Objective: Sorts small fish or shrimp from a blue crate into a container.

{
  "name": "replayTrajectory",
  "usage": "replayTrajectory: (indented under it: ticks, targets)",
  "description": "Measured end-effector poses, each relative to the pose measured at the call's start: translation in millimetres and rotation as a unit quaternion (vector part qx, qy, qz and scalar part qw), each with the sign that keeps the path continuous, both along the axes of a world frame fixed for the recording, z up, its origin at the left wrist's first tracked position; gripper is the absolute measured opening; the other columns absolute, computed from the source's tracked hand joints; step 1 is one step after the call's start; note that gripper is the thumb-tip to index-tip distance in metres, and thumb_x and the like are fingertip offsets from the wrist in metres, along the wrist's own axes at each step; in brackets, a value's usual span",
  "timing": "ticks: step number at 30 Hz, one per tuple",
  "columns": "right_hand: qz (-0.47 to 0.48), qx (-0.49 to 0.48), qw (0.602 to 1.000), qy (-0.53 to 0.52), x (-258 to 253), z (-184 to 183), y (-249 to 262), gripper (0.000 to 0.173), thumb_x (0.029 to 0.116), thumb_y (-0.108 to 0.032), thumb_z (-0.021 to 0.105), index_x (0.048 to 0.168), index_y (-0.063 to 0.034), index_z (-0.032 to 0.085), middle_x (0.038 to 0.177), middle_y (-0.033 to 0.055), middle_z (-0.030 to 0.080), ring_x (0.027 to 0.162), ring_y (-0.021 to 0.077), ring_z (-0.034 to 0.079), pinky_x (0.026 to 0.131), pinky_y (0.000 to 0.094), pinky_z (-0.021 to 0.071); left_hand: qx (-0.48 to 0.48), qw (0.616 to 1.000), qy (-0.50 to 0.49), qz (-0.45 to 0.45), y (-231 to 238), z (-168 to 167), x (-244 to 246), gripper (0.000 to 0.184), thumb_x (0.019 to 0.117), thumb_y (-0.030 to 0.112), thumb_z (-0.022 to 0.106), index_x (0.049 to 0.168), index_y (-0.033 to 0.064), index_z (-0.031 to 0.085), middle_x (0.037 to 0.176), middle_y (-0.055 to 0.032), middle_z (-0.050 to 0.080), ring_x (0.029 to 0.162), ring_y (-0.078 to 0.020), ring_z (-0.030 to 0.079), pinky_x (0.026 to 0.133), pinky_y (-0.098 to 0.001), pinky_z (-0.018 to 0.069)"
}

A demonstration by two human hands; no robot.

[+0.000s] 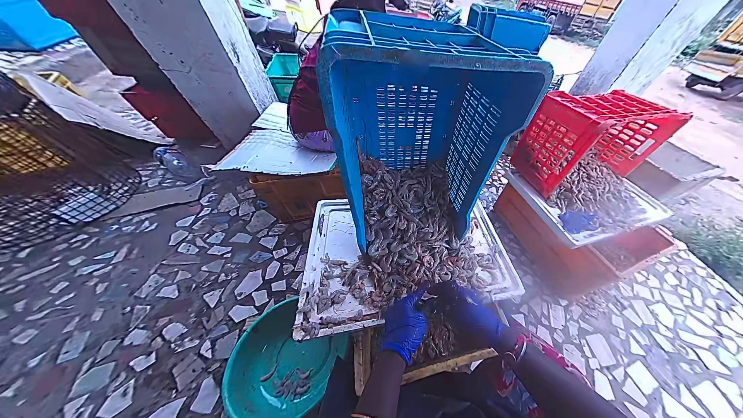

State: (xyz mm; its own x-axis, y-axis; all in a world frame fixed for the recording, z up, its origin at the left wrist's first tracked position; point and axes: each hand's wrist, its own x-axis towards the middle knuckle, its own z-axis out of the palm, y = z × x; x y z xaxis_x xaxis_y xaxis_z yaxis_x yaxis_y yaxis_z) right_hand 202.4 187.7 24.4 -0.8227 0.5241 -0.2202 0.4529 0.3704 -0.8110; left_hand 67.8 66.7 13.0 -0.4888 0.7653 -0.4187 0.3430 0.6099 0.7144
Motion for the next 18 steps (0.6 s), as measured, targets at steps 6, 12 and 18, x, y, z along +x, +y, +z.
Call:
replayTrajectory:
  ticks: [6,12,18]
  targets:
    - [-0.02,0.044,0.999,0.009,-7,-10,-9,0.023,0.0988,-0.018,0.062,0.118,-0.0122,0.072,0.112,0.0033,0.074,0.105,0.0124,0.069,0.098,0.0368,0.0551,-0.015,0.998,0.065,-0.009,-2,11,3,0.08,0.0906,0.011,0.062,0.158,0.0448,0.035,0.124,-0.0107,0.073,0.115,-0.0335,0.068,0.102,-0.0585,0.0493]
    - [-0.11,0.019,0.992,0.054,-5,-2,-9,0.02,0.0981,-0.013,0.064,0.117,-0.0082,0.07,0.108,0.0031,0.074,0.098,0.0106,0.07,0.092,0.0324,0.0581,-0.079,0.992,0.076,-0.057,-7,13,-2,0.069,0.0911,0.018,0.06,0.152,0.0478,0.046,0.133,-0.0053,0.069,0.127,-0.0315,0.061,0.112,-0.0628,0.0359]
    - [-0.146,-0.026,0.985,0.084,-6,-3,-30,0.018,0.0951,-0.009,0.066,0.112,-0.0062,0.072,0.104,0.0039,0.075,0.097,0.0124,0.072,0.091,0.0348,0.0602,0.018,1.0,0.002,0.006,-15,14,8,0.046,0.0945,0.013,0.059,0.136,0.0308,0.068,0.13,-0.0029,0.071,0.125,-0.0229,0.064,0.11,-0.0524,0.0455]
